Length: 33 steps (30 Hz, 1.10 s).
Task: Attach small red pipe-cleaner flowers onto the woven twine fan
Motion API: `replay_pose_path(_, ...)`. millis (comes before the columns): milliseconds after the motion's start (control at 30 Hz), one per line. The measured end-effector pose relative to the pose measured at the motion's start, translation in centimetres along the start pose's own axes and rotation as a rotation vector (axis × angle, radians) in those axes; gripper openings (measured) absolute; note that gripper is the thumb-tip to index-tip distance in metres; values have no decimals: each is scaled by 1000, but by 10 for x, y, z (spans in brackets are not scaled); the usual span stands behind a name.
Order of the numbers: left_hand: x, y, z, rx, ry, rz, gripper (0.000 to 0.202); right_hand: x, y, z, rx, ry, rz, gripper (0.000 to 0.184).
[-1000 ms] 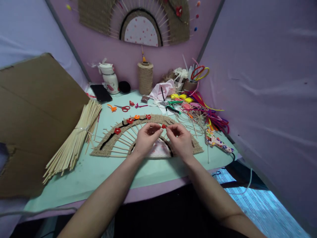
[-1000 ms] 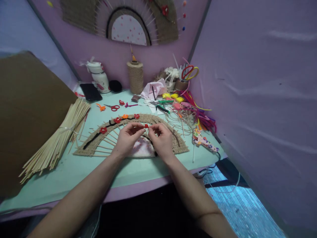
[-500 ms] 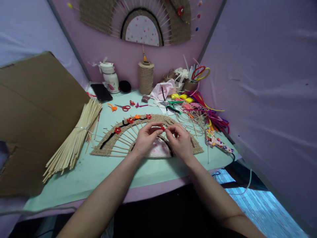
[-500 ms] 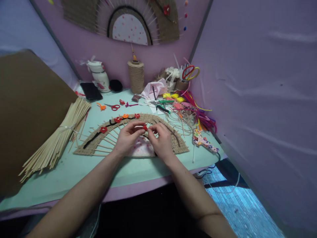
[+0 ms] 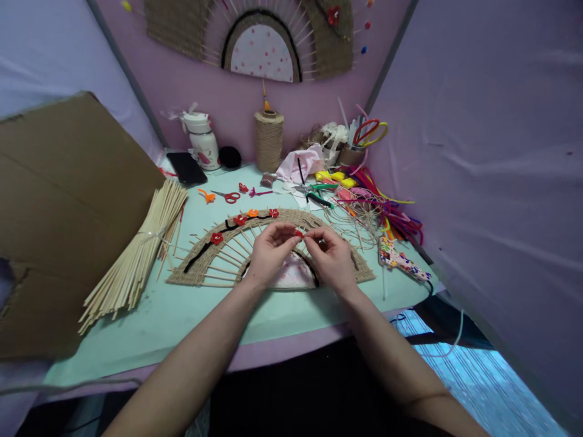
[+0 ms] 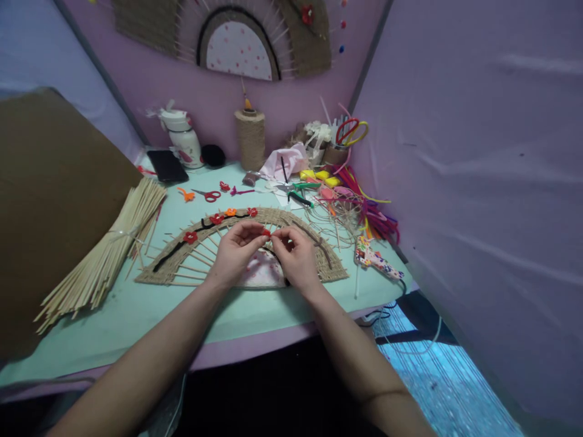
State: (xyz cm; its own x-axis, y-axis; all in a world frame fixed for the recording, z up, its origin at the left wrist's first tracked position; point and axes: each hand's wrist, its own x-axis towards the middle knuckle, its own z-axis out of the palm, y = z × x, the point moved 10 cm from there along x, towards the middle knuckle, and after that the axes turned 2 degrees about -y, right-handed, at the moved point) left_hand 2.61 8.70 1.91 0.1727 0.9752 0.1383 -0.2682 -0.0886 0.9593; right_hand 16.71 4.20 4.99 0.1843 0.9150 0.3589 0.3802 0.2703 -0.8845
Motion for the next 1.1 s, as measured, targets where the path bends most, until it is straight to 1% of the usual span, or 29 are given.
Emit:
replay_pose_path(167, 0, -1, 1, 40, -6, -31, 20, -1, -12, 0, -84, -5, -94, 10)
replay_pose_path(300, 0, -1, 1, 56, -25, -47, 19, -2, -14, 1, -130, -27, -149, 10)
replay_pose_path(533, 1, -4, 4, 83, -68, -78, 15, 1, -20, 4, -247, -185, -269, 11)
replay_pose_path(600, 1, -5, 6, 88, -83, -85, 14, 2, -18, 5, -241, -230, -258, 11)
replay_pose_path(667, 1, -5, 7, 90, -100, -89, 13, 3, -12, 5, -213, -253, -204, 11)
replay_pose_path(733, 1, -7, 8, 92, -113, -97, 12, 5, -2, 1, -173, -228, -128, 11)
replay_pose_path(833, 1, -9, 7, 88, -121, -103, 11, 7, 10, -7, -113, -146, -51, 14)
replay_pose_path(933, 1, -8, 7, 83, -121, -100, 12, 7, 12, -8, -95, -127, -36, 15)
replay_pose_path(1100, 1, -8, 9, 49, -136, -120, 14, 6, 6, -10, -117, -115, -45, 14)
